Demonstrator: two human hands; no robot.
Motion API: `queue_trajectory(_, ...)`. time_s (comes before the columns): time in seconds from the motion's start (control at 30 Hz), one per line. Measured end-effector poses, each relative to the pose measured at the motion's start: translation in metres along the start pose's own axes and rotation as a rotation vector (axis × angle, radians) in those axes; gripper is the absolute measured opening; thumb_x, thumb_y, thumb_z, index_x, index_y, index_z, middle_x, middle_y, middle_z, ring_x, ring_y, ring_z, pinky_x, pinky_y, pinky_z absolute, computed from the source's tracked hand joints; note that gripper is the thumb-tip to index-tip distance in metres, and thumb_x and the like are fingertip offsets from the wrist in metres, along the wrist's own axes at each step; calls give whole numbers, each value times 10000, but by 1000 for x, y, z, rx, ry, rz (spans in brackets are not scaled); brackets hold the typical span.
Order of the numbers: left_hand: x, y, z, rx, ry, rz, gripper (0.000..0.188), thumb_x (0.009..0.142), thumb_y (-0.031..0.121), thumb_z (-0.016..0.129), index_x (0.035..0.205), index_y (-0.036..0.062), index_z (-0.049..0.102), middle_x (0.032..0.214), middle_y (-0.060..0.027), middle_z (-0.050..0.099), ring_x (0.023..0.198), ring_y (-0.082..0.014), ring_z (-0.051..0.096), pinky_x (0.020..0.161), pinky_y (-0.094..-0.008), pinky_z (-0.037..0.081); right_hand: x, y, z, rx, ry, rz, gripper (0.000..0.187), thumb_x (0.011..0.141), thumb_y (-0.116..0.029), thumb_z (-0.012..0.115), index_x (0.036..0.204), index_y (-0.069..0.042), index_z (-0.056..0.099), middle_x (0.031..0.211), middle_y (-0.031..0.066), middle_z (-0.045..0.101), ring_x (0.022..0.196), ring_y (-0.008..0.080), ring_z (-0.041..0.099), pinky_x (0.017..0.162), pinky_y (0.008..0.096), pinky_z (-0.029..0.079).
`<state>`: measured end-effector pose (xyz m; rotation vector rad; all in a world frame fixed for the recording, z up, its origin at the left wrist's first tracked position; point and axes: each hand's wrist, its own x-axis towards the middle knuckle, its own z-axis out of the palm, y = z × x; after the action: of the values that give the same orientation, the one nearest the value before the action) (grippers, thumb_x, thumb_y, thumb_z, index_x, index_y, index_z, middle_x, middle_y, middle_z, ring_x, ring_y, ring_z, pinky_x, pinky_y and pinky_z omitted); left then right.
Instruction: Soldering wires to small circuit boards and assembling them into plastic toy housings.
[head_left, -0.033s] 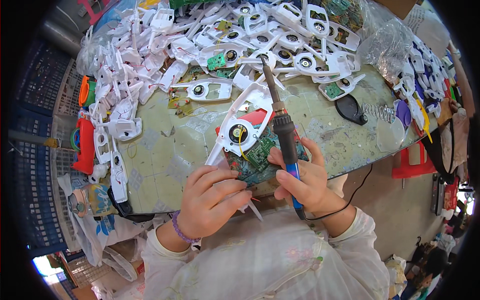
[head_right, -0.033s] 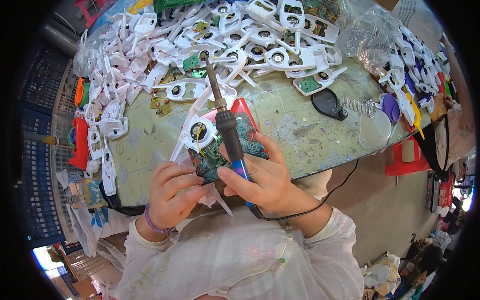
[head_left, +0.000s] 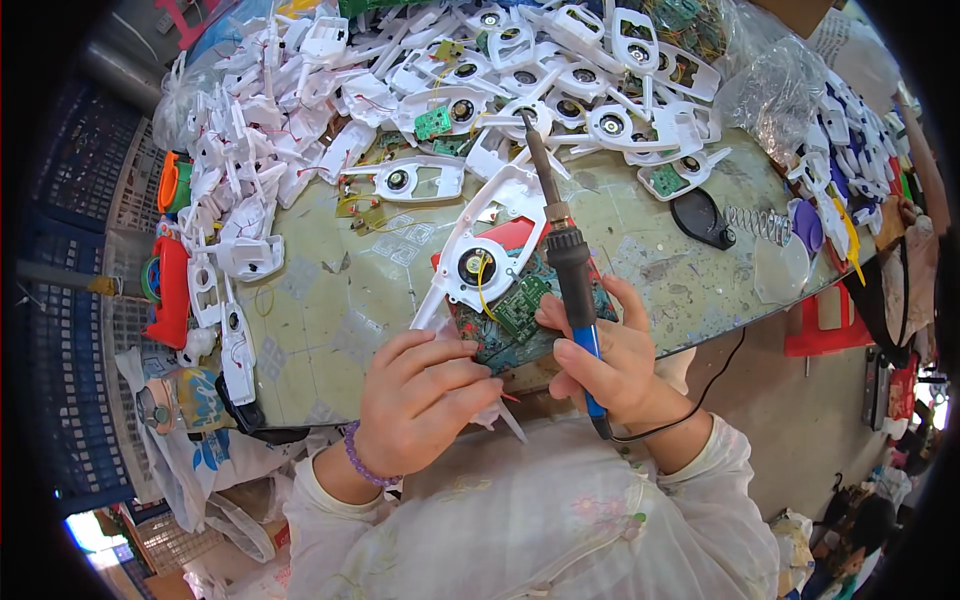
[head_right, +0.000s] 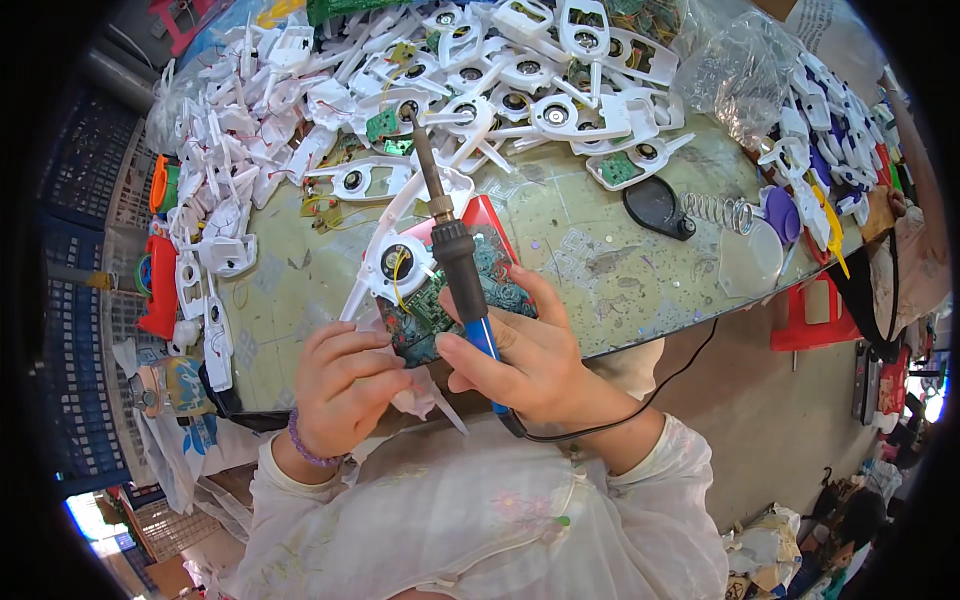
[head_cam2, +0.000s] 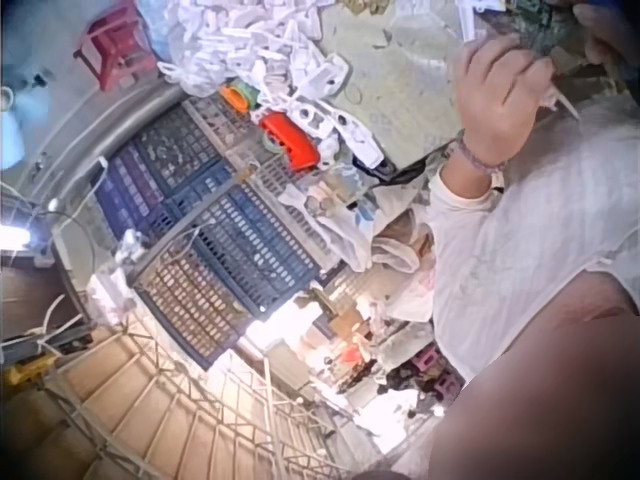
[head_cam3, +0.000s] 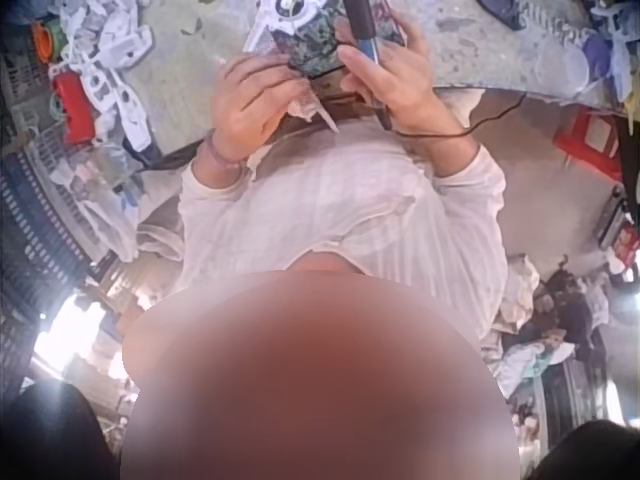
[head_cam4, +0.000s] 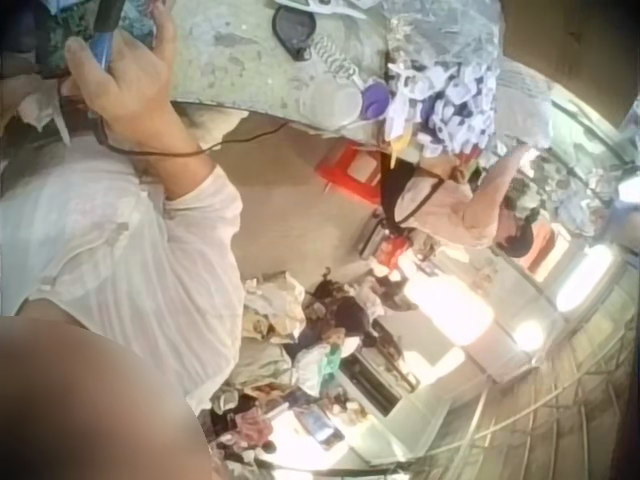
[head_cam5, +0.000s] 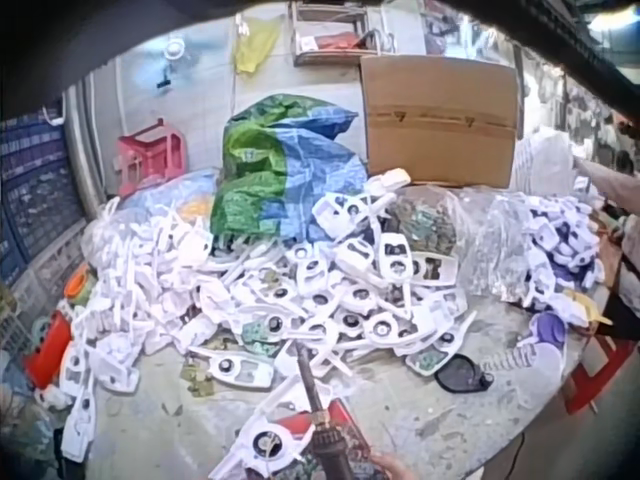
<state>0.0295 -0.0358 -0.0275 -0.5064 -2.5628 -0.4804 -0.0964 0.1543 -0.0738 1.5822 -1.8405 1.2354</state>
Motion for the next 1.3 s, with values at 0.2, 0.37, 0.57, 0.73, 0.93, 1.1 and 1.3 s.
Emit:
queue_trajectory(0.2,16,-3,7,-105,173,-177,263,668,75,744,918,111,668,833,3,643,727,-157,615,771,-361,461,0,1,2,-5,14,-11,376,853,-292,633,1168,-137,500,1064,161,660,917,221,676,1000,494,346)
queue_trajectory(0.37,27,-8,8,-88,119,-120,248,671,26,743,896,93,662,830,-12,642,716,-177,596,756,-345,453,1,1,2,-2,27,-6,368,854,-287,634,1165,-138,504,1065,151,661,905,208,677,999,485,347)
queue_trajectory(0.57,32,-9,15,-236,152,-149,224,667,6,725,863,83,647,828,-34,641,679,-205,575,640,-328,440,1,3,2,36,38,13,366,849,-294,632,1158,-130,526,1080,141,656,885,194,677,993,479,350)
queue_trajectory(0.73,29,-9,9,-149,45,-115,225,646,27,739,841,85,643,836,-40,639,674,-217,583,603,-325,439,3,4,2,70,42,25,368,838,-299,635,1146,-118,549,1084,140,654,886,193,676,987,475,350)
queue_trajectory(0.93,35,-13,6,-45,7,-151,231,609,44,737,818,81,646,874,-37,637,735,-218,610,614,-329,465,3,5,1,89,22,23,390,821,-286,649,1149,-104,544,1090,141,652,910,200,672,986,476,347)
queue_trajectory(1.1,47,-24,-4,1,-85,42,216,624,51,713,828,57,644,952,-57,643,879,-234,640,704,-342,524,3,7,-1,131,-7,34,438,815,-259,662,1192,-92,518,1111,148,643,938,218,667,987,481,347)
queue_trajectory(1.3,49,-31,-7,-100,-225,99,218,654,66,704,856,22,635,998,-74,651,1009,-253,628,743,-333,550,3,11,1,193,22,77,496,827,-223,666,1259,-89,461,1119,147,643,936,232,666,991,480,347)
